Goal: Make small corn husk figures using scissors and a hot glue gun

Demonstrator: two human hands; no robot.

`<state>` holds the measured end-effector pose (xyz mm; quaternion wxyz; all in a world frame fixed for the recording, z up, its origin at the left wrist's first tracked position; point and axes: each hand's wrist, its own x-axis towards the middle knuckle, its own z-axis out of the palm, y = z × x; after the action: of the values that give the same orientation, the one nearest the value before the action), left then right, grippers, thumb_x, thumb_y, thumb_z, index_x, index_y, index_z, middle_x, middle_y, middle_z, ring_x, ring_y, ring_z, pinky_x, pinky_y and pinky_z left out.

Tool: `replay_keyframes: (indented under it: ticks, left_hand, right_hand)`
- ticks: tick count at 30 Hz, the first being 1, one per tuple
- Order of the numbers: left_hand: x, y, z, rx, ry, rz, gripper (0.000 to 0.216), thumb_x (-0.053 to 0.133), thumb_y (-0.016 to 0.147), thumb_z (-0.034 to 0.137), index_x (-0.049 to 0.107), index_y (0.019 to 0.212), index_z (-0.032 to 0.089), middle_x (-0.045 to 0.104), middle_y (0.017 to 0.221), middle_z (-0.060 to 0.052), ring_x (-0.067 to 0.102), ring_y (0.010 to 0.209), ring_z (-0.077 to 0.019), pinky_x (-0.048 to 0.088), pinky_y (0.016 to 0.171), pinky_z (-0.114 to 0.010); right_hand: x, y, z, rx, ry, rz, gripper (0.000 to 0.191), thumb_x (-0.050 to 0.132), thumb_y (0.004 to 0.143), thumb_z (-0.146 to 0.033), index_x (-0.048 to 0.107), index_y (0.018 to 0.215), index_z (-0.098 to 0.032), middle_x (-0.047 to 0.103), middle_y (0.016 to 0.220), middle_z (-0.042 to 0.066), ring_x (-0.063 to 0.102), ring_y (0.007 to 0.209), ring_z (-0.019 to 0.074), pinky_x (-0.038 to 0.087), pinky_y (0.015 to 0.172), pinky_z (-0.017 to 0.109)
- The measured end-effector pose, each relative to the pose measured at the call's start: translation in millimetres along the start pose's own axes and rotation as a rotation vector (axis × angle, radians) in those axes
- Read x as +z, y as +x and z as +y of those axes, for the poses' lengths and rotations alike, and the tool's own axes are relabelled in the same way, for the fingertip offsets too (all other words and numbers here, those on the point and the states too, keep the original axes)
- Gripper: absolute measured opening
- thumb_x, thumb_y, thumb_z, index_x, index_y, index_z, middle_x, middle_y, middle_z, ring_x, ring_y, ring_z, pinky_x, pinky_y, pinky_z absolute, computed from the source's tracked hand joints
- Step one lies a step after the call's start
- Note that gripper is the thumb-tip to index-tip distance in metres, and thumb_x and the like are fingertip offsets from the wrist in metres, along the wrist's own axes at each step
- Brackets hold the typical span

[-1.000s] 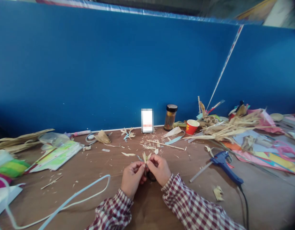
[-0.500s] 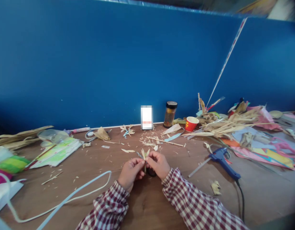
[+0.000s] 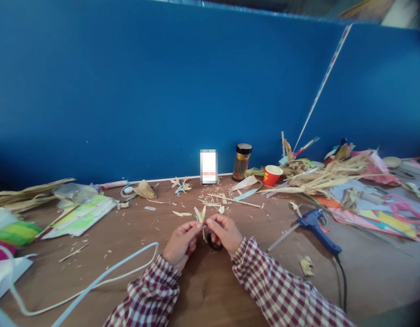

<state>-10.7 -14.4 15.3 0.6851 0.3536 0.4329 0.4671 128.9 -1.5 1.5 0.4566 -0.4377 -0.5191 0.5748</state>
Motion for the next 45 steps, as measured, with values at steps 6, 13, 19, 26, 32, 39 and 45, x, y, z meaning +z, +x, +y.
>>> replay_keyframes:
  ticks: [6, 13, 19, 26, 32, 39, 45]
  left_hand:
    - [1.9, 0.1, 0.8, 0.042, 0.025, 0.044, 0.028, 0.069, 0.059, 0.037, 0.057, 0.068, 0.013, 0.043, 0.039, 0.008, 0.024, 0.031, -0.0002, 0.015, 0.033, -0.015]
    - [2.8, 0.4, -2.8, 0.072, 0.019, 0.005, 0.027, 0.068, 0.062, 0.037, 0.057, 0.068, 0.014, 0.047, 0.041, 0.006, 0.026, 0.034, -0.0007, 0.016, 0.035, -0.015]
    - [4.6, 0.2, -4.3, 0.081, -0.003, -0.112, 0.025, 0.063, 0.069, 0.036, 0.055, 0.064, 0.013, 0.049, 0.046, 0.003, 0.036, 0.040, -0.0031, 0.024, 0.039, -0.016]
    - [1.5, 1.2, -4.5, 0.128, 0.023, -0.069, 0.024, 0.063, 0.069, 0.036, 0.057, 0.072, 0.013, 0.045, 0.048, 0.005, 0.033, 0.040, -0.0030, 0.022, 0.039, -0.017]
    - [2.7, -1.6, -2.6, 0.119, 0.027, -0.048, 0.024, 0.064, 0.067, 0.036, 0.058, 0.074, 0.013, 0.052, 0.051, 0.003, 0.033, 0.040, -0.0028, 0.020, 0.038, -0.016]
    - [1.9, -1.7, -3.6, 0.107, 0.016, -0.033, 0.024, 0.065, 0.065, 0.036, 0.058, 0.073, 0.014, 0.054, 0.049, 0.002, 0.036, 0.039, -0.0026, 0.023, 0.038, -0.015]
    - [2.3, -0.7, -4.1, 0.124, 0.030, -0.049, 0.023, 0.064, 0.068, 0.035, 0.057, 0.072, 0.014, 0.052, 0.048, 0.003, 0.036, 0.039, -0.0028, 0.022, 0.038, -0.016]
  right_hand:
    - [2.7, -7.3, -10.3, 0.012, -0.073, -0.133, 0.029, 0.058, 0.070, -0.042, 0.054, 0.067, -0.013, 0.056, 0.052, -0.002, 0.042, 0.035, 0.0035, 0.030, 0.035, 0.015]
    - [3.6, -6.3, -8.6, -0.022, -0.086, -0.160, 0.024, 0.056, 0.071, -0.037, 0.053, 0.067, -0.014, 0.058, 0.058, -0.001, 0.043, 0.039, 0.0040, 0.032, 0.038, 0.016]
    - [2.1, -6.2, -6.6, -0.028, -0.049, -0.239, 0.026, 0.054, 0.074, -0.039, 0.050, 0.067, -0.014, 0.056, 0.058, -0.002, 0.042, 0.039, 0.0029, 0.030, 0.036, 0.014]
    - [4.8, -5.5, -5.8, 0.081, 0.128, -0.245, 0.032, 0.049, 0.077, -0.046, 0.051, 0.074, -0.014, 0.059, 0.065, 0.000, 0.047, 0.037, 0.0030, 0.024, 0.029, 0.012]
    - [3.1, -5.2, -7.4, 0.139, 0.310, -0.273, 0.032, 0.059, 0.071, -0.044, 0.049, 0.068, -0.014, 0.057, 0.060, -0.003, 0.035, 0.033, 0.0000, 0.014, 0.028, 0.013]
    - [0.6, -3.9, -3.0, 0.152, 0.258, -0.265, 0.033, 0.060, 0.069, -0.045, 0.050, 0.068, -0.014, 0.054, 0.054, -0.004, 0.030, 0.032, 0.0002, 0.011, 0.030, 0.014]
    - [1.6, -3.0, 1.4, 0.109, 0.189, -0.259, 0.032, 0.054, 0.074, -0.045, 0.052, 0.069, -0.013, 0.054, 0.053, -0.004, 0.028, 0.031, 0.0008, 0.012, 0.030, 0.015]
